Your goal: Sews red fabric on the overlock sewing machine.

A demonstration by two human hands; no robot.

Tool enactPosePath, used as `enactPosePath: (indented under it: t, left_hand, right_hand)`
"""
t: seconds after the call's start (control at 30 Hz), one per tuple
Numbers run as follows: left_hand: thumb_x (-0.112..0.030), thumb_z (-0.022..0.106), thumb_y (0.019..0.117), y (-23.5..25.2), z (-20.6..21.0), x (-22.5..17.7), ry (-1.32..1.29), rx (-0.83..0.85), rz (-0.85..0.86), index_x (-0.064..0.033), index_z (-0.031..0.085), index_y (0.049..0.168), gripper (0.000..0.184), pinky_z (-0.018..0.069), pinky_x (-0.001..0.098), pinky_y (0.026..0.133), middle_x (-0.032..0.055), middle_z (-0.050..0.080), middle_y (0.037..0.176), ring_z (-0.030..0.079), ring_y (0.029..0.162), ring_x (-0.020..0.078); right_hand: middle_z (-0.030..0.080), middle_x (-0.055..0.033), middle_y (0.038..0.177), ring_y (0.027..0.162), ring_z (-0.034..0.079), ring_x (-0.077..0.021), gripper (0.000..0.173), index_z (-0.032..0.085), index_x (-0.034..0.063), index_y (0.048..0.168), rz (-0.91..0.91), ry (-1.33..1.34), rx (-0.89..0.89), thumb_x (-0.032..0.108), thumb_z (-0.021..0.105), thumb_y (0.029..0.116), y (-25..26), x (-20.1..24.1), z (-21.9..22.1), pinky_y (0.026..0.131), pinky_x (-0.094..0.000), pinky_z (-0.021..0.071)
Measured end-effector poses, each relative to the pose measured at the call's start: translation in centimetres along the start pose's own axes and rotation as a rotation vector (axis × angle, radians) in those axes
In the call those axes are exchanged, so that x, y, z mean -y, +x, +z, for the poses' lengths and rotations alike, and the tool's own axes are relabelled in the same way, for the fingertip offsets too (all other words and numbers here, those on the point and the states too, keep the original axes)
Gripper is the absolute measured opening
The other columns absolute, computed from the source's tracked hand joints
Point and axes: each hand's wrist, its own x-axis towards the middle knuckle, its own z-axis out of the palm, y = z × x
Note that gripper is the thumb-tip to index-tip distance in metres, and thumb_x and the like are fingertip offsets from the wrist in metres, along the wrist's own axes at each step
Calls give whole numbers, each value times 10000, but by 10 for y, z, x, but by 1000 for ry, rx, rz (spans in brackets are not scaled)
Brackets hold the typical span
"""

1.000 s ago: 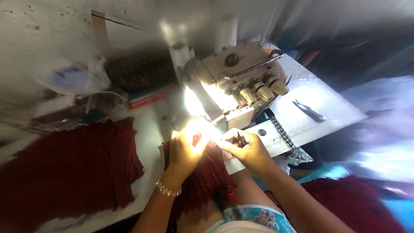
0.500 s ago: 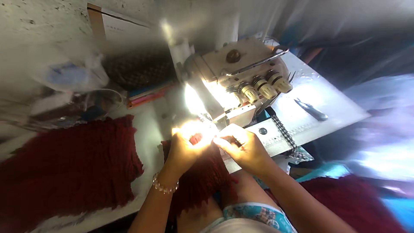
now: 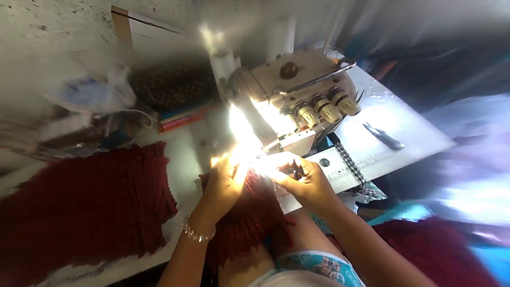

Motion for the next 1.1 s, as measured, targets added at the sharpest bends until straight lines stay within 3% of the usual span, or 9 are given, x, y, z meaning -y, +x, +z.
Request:
enactPosePath:
  t: [0.1, 0.2, 0.27, 0.4, 0.5, 0.6, 0.73, 0.93, 1.1]
  left_hand:
    - [-128, 575, 972, -3, -5, -5, -10, -26, 88, -84, 676, 1117, 182, 402, 350, 1012, -26, 717, 1036, 616, 1038, 27]
    - [-136, 586, 964, -4, -10, -10, -91, 0, 62, -125, 668, 1098, 157, 410, 332, 1006, -60, 713, 1063, 607, 1062, 18]
    - [-131, 603, 954, -4, -13, -12, -140, 4, 40, -118, 666, 1138, 195, 468, 302, 974, -67, 718, 1045, 629, 1031, 15]
    - [-121, 623, 948, -4, -17, -12, -188, 5, 35, -131, 678, 1151, 210, 504, 279, 948, -77, 731, 1036, 653, 1013, 16]
    - [-147, 637, 938, -3, -22, -12, -91, -40, 44, -134, 698, 1128, 200, 458, 295, 970, -83, 733, 1029, 634, 1003, 2]
    - [-174, 610, 932, 0, -28, -15, -9, 2, 68, -111, 727, 1063, 186, 382, 333, 975, -80, 710, 955, 597, 945, -18]
    - [-371, 656, 932, 8, -34, -18, -38, 141, 49, -146, 740, 916, 240, 361, 308, 941, -117, 639, 847, 546, 874, -45]
    - [-319, 717, 871, 13, -36, -20, 41, 102, 24, -185, 712, 805, 150, 339, 351, 943, -128, 657, 813, 556, 843, -34]
    - [-278, 731, 853, 14, -35, -17, 53, 109, 10, -175, 739, 899, 113, 341, 367, 953, -130, 680, 842, 568, 846, -37]
  right_hand:
    - [728, 51, 1070, 947, 647, 61, 79, 736, 115, 883, 50, 86, 109, 179, 698, 910, 0, 9, -4, 805, -115, 532]
    - [728, 107, 936, 815, 636, 81, 24, 740, 142, 886, 118, 149, 166, 149, 719, 894, 4, 16, -2, 706, -98, 520]
    - [718, 115, 860, 746, 626, 81, 19, 736, 141, 894, 118, 164, 176, 136, 718, 899, 6, 17, 0, 651, -94, 505]
    - [689, 128, 806, 629, 563, 91, 40, 733, 136, 893, 132, 233, 204, 108, 710, 911, 8, 16, 6, 556, -83, 462]
    - [663, 126, 756, 593, 541, 89, 36, 717, 144, 864, 100, 169, 90, 128, 728, 894, 6, 16, 6, 524, -83, 441]
    - [683, 88, 843, 665, 524, 120, 90, 757, 99, 873, -80, -57, 49, 170, 709, 902, 7, 15, 4, 569, -50, 416]
    - [712, 31, 893, 692, 540, 128, 141, 786, 91, 892, -201, -223, 72, 195, 692, 906, 7, 18, 7, 594, -39, 427]
    - [714, 24, 880, 719, 555, 108, 140, 787, 98, 899, -246, -256, 90, 189, 680, 908, 9, 17, 7, 613, -51, 428]
    - [708, 19, 861, 708, 551, 106, 153, 781, 88, 901, -260, -279, 106, 191, 670, 919, 9, 16, 6, 614, -49, 426]
